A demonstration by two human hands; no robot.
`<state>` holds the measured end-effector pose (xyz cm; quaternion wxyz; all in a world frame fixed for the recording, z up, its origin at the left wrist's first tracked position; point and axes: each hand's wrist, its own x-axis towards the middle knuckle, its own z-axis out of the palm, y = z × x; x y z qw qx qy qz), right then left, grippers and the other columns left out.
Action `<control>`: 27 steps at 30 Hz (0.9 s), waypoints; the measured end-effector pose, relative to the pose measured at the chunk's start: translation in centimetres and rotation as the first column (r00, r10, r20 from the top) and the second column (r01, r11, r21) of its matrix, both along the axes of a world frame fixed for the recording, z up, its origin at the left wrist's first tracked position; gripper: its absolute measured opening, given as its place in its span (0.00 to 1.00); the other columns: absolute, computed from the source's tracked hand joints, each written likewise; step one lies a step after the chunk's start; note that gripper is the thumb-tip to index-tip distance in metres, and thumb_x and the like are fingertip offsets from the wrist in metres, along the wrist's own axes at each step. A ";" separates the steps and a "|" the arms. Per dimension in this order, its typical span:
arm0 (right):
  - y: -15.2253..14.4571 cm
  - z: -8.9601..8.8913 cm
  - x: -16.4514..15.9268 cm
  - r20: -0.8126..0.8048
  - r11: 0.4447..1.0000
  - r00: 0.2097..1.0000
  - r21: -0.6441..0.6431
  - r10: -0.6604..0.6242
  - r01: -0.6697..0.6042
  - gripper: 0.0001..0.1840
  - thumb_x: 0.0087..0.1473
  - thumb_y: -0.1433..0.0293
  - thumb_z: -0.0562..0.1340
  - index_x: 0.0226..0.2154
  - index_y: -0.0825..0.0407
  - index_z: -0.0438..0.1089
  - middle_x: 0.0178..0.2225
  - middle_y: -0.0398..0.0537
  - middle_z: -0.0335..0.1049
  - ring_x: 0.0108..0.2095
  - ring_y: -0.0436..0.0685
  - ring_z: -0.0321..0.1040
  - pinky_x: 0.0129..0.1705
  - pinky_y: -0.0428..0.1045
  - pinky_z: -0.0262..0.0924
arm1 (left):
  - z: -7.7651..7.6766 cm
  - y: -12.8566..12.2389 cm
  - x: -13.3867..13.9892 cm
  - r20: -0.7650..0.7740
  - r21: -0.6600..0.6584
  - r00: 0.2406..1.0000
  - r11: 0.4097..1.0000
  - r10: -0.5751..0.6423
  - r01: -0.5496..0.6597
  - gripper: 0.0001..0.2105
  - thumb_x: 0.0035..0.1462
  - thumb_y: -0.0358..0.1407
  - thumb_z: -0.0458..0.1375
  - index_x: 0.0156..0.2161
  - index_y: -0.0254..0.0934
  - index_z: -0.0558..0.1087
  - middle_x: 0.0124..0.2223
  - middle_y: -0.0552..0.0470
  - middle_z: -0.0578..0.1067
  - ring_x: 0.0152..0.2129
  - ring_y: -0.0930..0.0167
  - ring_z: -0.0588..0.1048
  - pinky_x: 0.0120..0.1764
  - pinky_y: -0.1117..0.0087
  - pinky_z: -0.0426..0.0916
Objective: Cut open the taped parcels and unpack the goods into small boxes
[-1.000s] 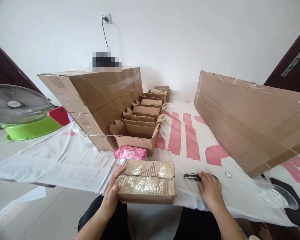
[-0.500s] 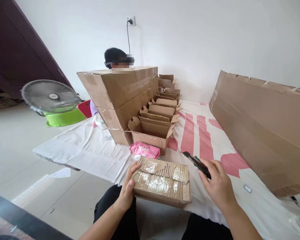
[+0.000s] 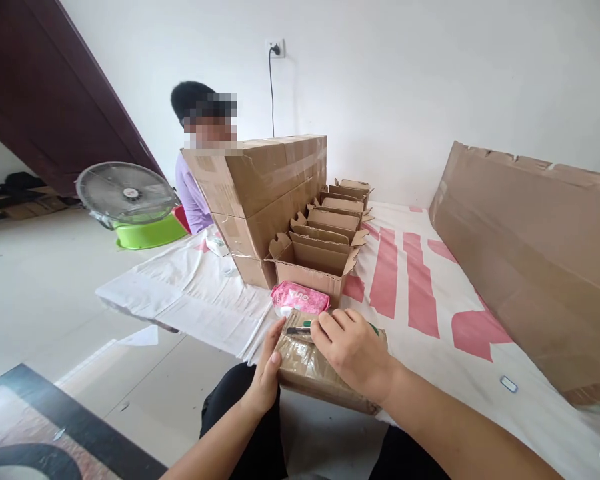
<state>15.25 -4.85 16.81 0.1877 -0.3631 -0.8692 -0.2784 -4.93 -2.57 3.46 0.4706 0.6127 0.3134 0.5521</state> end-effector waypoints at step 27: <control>-6.6 2.1 11.1 0.163 0.995 0.983 -0.039 -0.085 0.093 0.19 0.63 0.80 0.50 0.44 0.49 0.73 0.37 0.49 0.77 0.37 0.57 0.71 0.42 0.57 0.63 | -1.1 0.6 -0.5 -0.061 0.008 0.996 0.997 0.071 -0.070 0.30 0.62 0.55 0.47 0.63 0.40 0.60 0.64 0.42 0.63 0.62 0.53 0.59 0.63 0.49 0.52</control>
